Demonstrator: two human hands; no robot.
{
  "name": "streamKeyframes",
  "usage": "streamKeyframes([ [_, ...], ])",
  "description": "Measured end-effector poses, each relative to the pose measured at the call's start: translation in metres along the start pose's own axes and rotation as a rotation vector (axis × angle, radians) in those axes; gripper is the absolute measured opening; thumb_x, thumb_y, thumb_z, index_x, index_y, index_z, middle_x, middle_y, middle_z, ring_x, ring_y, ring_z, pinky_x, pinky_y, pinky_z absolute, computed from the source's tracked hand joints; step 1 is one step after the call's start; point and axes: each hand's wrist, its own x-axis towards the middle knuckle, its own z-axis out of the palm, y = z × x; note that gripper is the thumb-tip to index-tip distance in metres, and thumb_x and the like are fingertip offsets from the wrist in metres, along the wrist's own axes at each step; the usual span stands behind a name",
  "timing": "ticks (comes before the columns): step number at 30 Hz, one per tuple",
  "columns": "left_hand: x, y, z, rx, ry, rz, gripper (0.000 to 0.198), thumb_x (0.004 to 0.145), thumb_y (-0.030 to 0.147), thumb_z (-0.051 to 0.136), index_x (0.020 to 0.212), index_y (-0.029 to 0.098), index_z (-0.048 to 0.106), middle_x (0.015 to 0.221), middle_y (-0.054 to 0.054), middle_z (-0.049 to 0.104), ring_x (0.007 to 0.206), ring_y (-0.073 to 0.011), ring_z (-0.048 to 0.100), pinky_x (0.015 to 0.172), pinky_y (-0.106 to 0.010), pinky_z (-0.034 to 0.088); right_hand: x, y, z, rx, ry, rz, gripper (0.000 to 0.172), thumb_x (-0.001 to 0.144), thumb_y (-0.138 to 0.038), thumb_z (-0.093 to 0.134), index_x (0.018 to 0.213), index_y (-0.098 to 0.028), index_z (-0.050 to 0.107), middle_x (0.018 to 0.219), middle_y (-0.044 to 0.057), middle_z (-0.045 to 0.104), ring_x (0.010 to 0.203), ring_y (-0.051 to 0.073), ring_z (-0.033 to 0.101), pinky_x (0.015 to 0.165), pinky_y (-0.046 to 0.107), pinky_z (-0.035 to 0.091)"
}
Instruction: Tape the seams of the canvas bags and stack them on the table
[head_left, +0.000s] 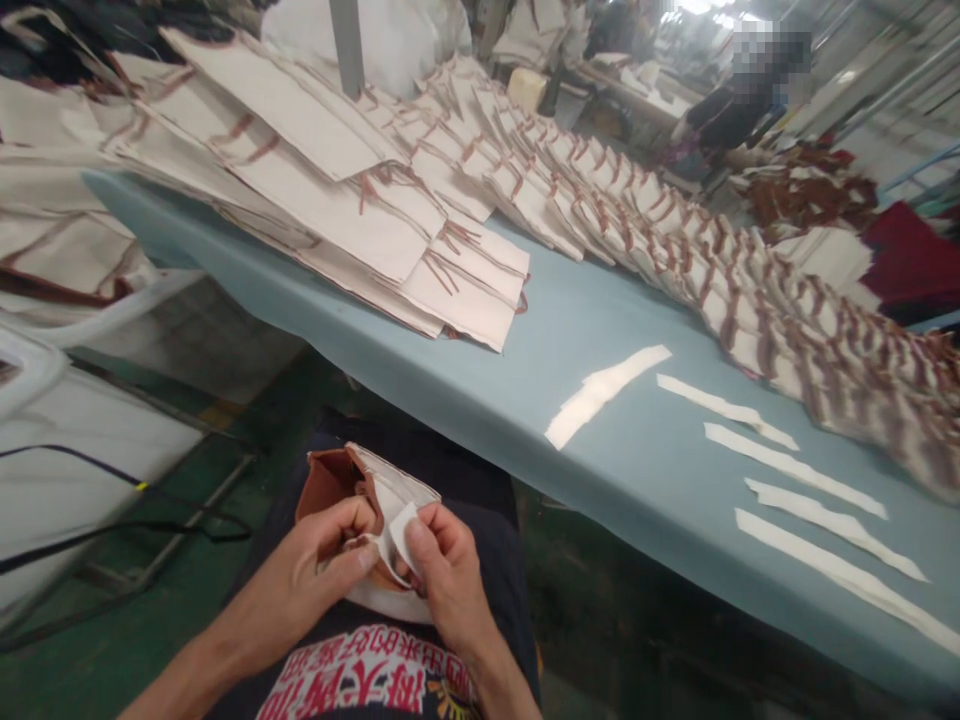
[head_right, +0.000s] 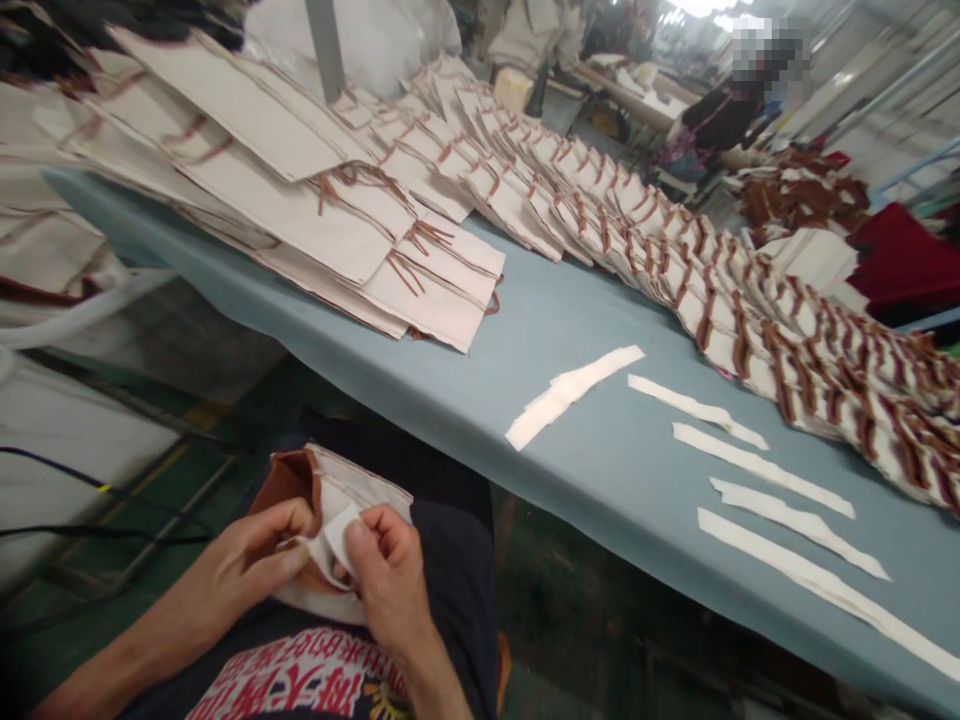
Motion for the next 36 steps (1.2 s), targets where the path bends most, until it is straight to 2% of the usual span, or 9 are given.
streamKeyframes([
  [5,-0.013,-0.014,-0.020,0.120,-0.129,-0.051,0.046,0.108,0.064,0.066,0.096,0.022,0.082,0.094,-0.004,0.086,0.089,-0.0261,0.078,0.079,-0.029,0.059,-0.003,0.015,0.007,-0.026,-0.039,0.048,0.077,0.085,-0.099,0.078,0.082,-0.024,0.058,0.061,-0.005,0.057,0.051,0.009,0.035,0.050,0.023,0.030],
  [10,-0.012,-0.022,-0.031,0.155,-0.021,-0.107,0.051,0.101,0.067,0.072,0.085,0.020,0.081,0.084,-0.005,0.084,0.076,-0.0235,0.073,0.069,-0.027,0.055,-0.003,0.014,0.008,-0.088,-0.031,0.013,0.075,0.086,-0.096,0.077,0.082,-0.023,0.061,0.067,-0.004,0.055,0.060,0.012,0.040,0.057,0.025,0.035],
  [13,-0.007,-0.011,-0.024,0.146,0.082,-0.049,0.054,0.099,0.068,0.072,0.076,0.020,0.076,0.072,-0.001,0.075,0.067,-0.0191,0.064,0.063,-0.025,0.049,-0.006,-0.002,0.003,-0.141,0.030,-0.050,0.062,0.093,-0.079,0.081,0.081,-0.021,0.065,0.072,-0.003,0.057,0.067,0.013,0.043,0.063,0.025,0.036],
  [16,-0.001,0.007,-0.012,0.118,0.137,0.044,0.053,0.103,0.066,0.069,0.079,0.020,0.079,0.073,-0.001,0.075,0.067,-0.0182,0.062,0.062,-0.024,0.048,-0.017,-0.035,-0.007,-0.292,0.124,-0.183,0.043,0.101,-0.057,0.078,0.082,-0.020,0.069,0.074,-0.003,0.061,0.069,0.013,0.047,0.065,0.025,0.036],
  [19,0.005,0.028,0.000,0.081,0.129,0.115,0.049,0.108,0.061,0.066,0.085,0.021,0.082,0.073,0.001,0.072,0.064,-0.0163,0.060,0.059,-0.023,0.046,-0.034,-0.075,-0.012,-0.468,0.127,-0.295,0.034,0.103,-0.046,0.072,0.080,-0.020,0.069,0.065,-0.005,0.056,0.058,0.011,0.042,0.054,0.025,0.029],
  [24,0.013,0.061,0.012,0.068,0.056,0.142,0.049,0.104,0.059,0.067,0.074,0.022,0.078,0.063,0.004,0.059,0.055,-0.0139,0.048,0.048,-0.022,0.038,-0.044,-0.123,-0.009,-0.561,0.040,-0.284,0.033,0.099,-0.044,0.071,0.075,-0.022,0.065,0.057,-0.008,0.048,0.051,0.009,0.034,0.048,0.025,0.023],
  [27,0.017,0.070,0.016,0.024,0.042,0.106,0.052,0.100,0.062,0.069,0.066,0.022,0.069,0.058,0.005,0.048,0.052,-0.0128,0.040,0.045,-0.022,0.032,-0.036,-0.132,-0.008,-0.622,0.024,-0.227,0.034,0.099,-0.046,0.070,0.075,-0.023,0.064,0.059,-0.006,0.054,0.053,0.010,0.040,0.051,0.025,0.027],
  [33,0.020,0.073,0.020,-0.064,0.013,-0.024,0.055,0.093,0.071,0.069,0.069,0.021,0.066,0.058,0.006,0.044,0.054,-0.0123,0.034,0.047,-0.023,0.028,-0.028,-0.125,-0.005,-0.706,0.081,-0.152,0.037,0.097,-0.053,0.067,0.074,-0.024,0.061,0.063,-0.004,0.059,0.057,0.013,0.046,0.055,0.027,0.030],
  [36,0.021,0.075,0.021,-0.053,0.016,-0.024,0.056,0.092,0.071,0.067,0.065,0.023,0.061,0.057,0.007,0.041,0.053,-0.0124,0.032,0.047,-0.025,0.026,-0.029,-0.122,-0.005,-0.713,0.102,-0.168,0.036,0.097,-0.052,0.066,0.075,-0.025,0.059,0.063,-0.004,0.058,0.057,0.014,0.047,0.055,0.028,0.030],
])
